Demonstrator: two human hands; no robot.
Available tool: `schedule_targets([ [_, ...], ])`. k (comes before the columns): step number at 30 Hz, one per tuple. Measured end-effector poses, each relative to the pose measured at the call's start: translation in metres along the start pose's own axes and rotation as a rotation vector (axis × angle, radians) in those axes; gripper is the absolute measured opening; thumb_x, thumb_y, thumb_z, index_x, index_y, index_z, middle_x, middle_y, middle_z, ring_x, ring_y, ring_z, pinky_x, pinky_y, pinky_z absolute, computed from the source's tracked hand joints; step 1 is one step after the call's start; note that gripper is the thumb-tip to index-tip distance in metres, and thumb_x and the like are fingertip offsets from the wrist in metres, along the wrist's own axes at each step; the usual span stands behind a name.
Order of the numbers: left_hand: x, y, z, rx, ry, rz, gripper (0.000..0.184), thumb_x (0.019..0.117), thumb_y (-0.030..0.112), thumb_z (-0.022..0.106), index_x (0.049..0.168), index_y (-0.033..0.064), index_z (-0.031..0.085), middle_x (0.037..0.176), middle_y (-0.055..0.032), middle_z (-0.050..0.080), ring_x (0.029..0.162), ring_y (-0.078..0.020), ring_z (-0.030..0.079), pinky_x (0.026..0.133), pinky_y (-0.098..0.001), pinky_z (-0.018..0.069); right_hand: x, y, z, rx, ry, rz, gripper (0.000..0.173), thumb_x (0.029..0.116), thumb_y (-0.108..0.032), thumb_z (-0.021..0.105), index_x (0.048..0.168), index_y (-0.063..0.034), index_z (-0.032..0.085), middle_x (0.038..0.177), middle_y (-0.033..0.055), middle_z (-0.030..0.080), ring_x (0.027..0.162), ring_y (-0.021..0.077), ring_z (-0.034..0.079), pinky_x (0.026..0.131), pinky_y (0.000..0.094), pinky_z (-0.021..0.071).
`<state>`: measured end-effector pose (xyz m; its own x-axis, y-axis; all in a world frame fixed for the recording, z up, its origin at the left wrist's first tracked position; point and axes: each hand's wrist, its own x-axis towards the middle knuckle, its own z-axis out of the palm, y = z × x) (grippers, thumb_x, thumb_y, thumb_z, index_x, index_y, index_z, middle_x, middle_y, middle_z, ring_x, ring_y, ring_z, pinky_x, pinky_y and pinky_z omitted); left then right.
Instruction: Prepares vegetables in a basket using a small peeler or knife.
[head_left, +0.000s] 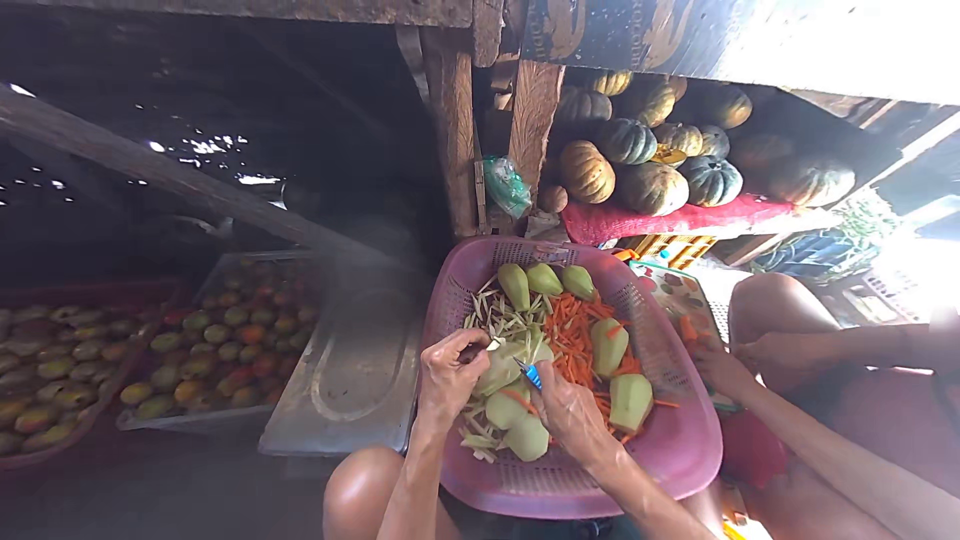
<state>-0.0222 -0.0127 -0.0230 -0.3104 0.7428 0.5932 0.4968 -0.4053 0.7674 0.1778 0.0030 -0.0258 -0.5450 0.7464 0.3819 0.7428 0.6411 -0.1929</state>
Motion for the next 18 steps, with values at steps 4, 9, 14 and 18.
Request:
schedule_targets([
  [4,-0.001,0.006,-0.004,-0.148,0.075,-0.134,0.011,0.0814,0.000,0.071,0.092,-0.0021,0.073,0.090,-0.0044,0.074,0.078,-0.0013,0.071,0.070,-0.0167,0.0603,0.009,0.007,-0.003,-0.015,-0.682,0.379,0.035,0.1104,-0.024,0.042,0.137,-0.0023,0.048,0.112,0.0226,0.070,0.096,0.0405,0.073,0.082,0.0530,0.0578],
  [9,-0.004,0.012,0.004,0.082,0.040,-0.409,0.011,0.0820,0.011,0.075,0.091,0.0053,0.076,0.086,-0.0016,0.075,0.076,-0.0018,0.070,0.071,-0.0197,0.0576,0.006,-0.006,-0.008,0.121,-0.494,0.338,0.037,0.1093,-0.025,0.045,0.132,0.0028,0.051,0.096,0.0226,0.070,0.087,0.0402,0.074,0.076,0.0510,0.0590],
  [14,-0.002,0.020,0.014,0.178,-0.009,-0.417,0.011,0.0824,0.007,0.076,0.092,0.0013,0.076,0.087,-0.0081,0.076,0.079,-0.0090,0.073,0.074,-0.0249,0.0593,0.011,-0.022,0.006,0.140,0.052,0.064,0.028,0.0986,-0.019,0.059,0.111,0.0059,0.062,0.072,0.0140,0.068,0.055,0.0288,0.070,0.049,0.0405,0.0569],
  [18,-0.004,0.020,0.016,0.173,0.013,-0.370,0.011,0.0810,0.005,0.075,0.091,0.0011,0.076,0.086,-0.0085,0.075,0.078,-0.0075,0.072,0.073,-0.0219,0.0590,0.017,-0.025,0.005,0.125,0.031,0.066,0.027,0.0996,-0.019,0.058,0.111,0.0051,0.062,0.072,0.0133,0.068,0.057,0.0286,0.070,0.050,0.0400,0.0571],
])
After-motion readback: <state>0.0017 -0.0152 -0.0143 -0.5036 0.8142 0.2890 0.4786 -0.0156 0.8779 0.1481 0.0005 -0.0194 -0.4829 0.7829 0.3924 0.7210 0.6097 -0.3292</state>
